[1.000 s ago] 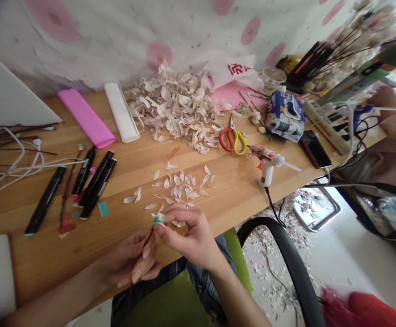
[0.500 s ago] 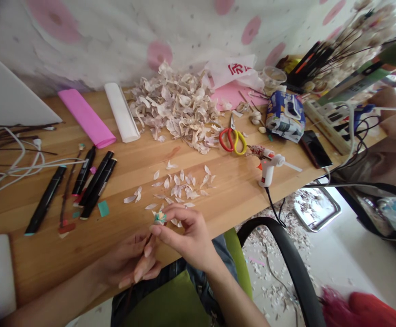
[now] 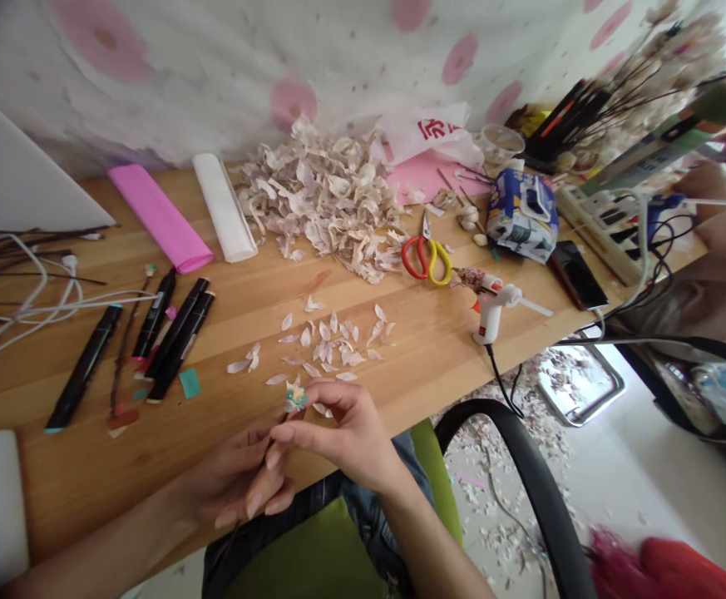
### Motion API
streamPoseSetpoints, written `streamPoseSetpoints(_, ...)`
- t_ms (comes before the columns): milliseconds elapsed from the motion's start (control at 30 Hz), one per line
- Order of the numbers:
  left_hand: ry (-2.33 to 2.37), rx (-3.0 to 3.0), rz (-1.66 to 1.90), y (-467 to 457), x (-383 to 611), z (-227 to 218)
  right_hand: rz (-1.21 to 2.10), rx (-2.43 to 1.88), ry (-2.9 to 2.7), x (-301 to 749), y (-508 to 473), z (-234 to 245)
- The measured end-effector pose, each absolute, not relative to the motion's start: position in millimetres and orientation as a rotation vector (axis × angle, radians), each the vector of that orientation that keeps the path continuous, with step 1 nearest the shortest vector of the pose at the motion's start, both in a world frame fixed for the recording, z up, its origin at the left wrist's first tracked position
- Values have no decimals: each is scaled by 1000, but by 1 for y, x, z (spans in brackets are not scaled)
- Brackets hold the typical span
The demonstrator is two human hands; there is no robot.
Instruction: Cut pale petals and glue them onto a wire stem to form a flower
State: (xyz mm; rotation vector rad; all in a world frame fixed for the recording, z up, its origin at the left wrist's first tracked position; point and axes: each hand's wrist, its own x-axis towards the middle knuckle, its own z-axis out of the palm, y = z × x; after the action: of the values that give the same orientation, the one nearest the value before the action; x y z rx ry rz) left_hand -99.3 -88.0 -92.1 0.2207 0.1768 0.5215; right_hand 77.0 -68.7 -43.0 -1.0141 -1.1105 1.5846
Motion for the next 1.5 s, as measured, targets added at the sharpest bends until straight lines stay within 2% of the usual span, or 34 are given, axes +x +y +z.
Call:
streamPoseSetpoints(767, 241, 264, 537, -85, -97, -82, 1502, -1065, -1136, 83, -76, -47)
streamPoseSetpoints(1000, 149, 285, 498, -83, -98, -72, 1279, -1265, -1041, 93, -71, -52)
streamPoseSetpoints(1300, 152, 281, 536, -85, -97, -84, 1282, -1168, -1021, 93, -75, -44)
streamPoseSetpoints(1500, 420, 139, 665, -72, -99, -53, 1279, -1155, -1044, 91, -77, -43)
